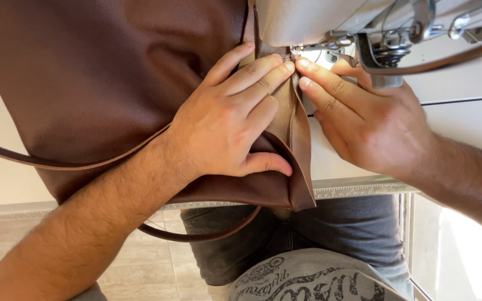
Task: Sewing the rim of a leather bag using an industrial sewing machine, including aligning the material and trimming threads.
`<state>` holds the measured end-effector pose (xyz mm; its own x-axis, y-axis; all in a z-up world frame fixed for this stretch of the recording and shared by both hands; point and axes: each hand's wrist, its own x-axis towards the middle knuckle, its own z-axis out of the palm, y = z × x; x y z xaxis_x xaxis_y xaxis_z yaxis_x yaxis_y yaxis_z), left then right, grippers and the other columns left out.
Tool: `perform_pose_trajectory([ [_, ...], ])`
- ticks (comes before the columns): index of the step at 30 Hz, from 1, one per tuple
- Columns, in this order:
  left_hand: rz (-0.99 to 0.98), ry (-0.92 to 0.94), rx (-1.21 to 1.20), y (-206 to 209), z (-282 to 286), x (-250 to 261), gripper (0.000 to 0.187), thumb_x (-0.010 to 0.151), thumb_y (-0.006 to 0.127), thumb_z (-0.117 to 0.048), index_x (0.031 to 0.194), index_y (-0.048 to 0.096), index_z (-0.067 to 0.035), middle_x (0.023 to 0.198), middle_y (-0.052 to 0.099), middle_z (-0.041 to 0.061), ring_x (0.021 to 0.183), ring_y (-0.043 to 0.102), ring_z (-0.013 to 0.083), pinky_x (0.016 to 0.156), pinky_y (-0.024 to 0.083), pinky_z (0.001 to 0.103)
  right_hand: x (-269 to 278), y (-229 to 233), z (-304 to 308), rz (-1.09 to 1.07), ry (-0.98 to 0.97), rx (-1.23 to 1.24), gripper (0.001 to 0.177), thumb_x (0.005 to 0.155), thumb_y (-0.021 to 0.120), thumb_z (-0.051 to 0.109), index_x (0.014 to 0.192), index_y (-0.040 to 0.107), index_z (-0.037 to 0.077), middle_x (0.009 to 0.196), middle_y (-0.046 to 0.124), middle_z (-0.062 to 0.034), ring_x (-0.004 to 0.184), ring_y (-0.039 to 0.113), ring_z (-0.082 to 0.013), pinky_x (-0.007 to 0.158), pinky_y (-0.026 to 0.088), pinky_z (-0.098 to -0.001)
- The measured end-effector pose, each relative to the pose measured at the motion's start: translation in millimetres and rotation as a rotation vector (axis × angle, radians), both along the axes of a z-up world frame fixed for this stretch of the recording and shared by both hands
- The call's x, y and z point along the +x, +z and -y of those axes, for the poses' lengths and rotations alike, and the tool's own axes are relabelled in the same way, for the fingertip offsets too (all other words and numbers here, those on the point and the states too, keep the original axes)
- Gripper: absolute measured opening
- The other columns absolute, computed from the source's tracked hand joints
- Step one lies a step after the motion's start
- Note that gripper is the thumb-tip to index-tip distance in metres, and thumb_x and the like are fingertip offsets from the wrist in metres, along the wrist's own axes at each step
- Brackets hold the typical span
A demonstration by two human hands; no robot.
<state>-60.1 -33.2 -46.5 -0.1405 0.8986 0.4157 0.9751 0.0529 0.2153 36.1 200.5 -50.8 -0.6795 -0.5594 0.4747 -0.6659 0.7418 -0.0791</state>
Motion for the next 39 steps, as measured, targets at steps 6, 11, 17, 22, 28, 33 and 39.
perform_pose_trajectory([
  [6,0.018,-0.022,0.038,-7,-1,-5,0.084,0.102,0.046,-0.07,0.093,0.068,0.011,0.13,0.066,0.032,0.125,0.062,0.0462,0.115,0.038,0.059,1,-10,-6,0.026,-0.057,-0.021,0.029,0.107,0.059,0.004,0.128,0.071,-0.011,0.139,0.071,-0.0239,0.109,0.075,-0.0426,0.077,0.059,-0.0389],
  [11,0.008,-0.036,0.04,-12,11,0,0.078,0.1,0.064,-0.068,0.092,0.066,0.01,0.137,0.065,0.025,0.13,0.057,0.04,0.116,0.036,0.057,10,-10,4,-0.016,-0.078,0.019,0.031,0.105,0.058,0.008,0.129,0.073,-0.006,0.144,0.07,-0.0165,0.104,0.068,-0.0366,0.088,0.053,-0.0443],
  [17,0.593,0.432,0.213,-5,-16,6,0.036,0.091,0.079,-0.021,0.12,0.068,-0.004,0.101,0.083,0.002,0.099,0.078,0.0155,0.093,0.052,0.03,12,-5,4,-0.067,-0.006,-0.08,0.029,0.096,0.061,0.003,0.121,0.069,-0.01,0.133,0.071,-0.0167,0.097,0.062,-0.0379,0.086,0.056,-0.0467],
  [22,0.824,0.926,0.314,12,-46,21,0.018,0.074,0.078,-0.021,0.091,0.073,-0.016,0.08,0.083,-0.005,0.075,0.078,0.0054,0.073,0.057,0.024,13,-3,7,-0.089,-0.011,-0.093,0.036,0.088,0.061,0.0,0.122,0.069,-0.007,0.119,0.074,-0.0129,0.096,0.06,-0.0341,0.084,0.055,-0.0424],
  [28,1.084,1.076,0.496,19,-64,34,0.033,0.071,0.082,-0.01,0.089,0.055,-0.016,0.083,0.084,0.0,0.078,0.078,0.0104,0.072,0.056,0.027,15,-3,8,-0.101,-0.079,-0.041,0.032,0.086,0.061,0.005,0.115,0.07,-0.003,0.098,0.071,-0.0117,0.087,0.058,-0.0318,0.076,0.054,-0.0423],
  [33,1.254,0.86,0.808,-1,-71,31,0.046,0.067,0.08,0.015,0.089,0.048,-0.009,0.079,0.08,0.015,0.076,0.077,0.02,0.071,0.062,0.03,19,-10,4,-0.142,-0.099,-0.02,0.033,0.082,0.063,0.006,0.113,0.069,-0.001,0.102,0.072,-0.0086,0.09,0.057,-0.0303,0.072,0.055,-0.0418],
  [39,1.253,0.83,0.861,-5,-75,29,0.048,0.064,0.082,0.014,0.09,0.048,-0.008,0.079,0.079,0.017,0.071,0.075,0.0201,0.07,0.063,0.033,17,-20,1,-0.179,-0.096,-0.049,0.034,0.083,0.064,0.005,0.115,0.072,-0.001,0.113,0.076,-0.0066,0.093,0.059,-0.0297,0.074,0.056,-0.0416],
])
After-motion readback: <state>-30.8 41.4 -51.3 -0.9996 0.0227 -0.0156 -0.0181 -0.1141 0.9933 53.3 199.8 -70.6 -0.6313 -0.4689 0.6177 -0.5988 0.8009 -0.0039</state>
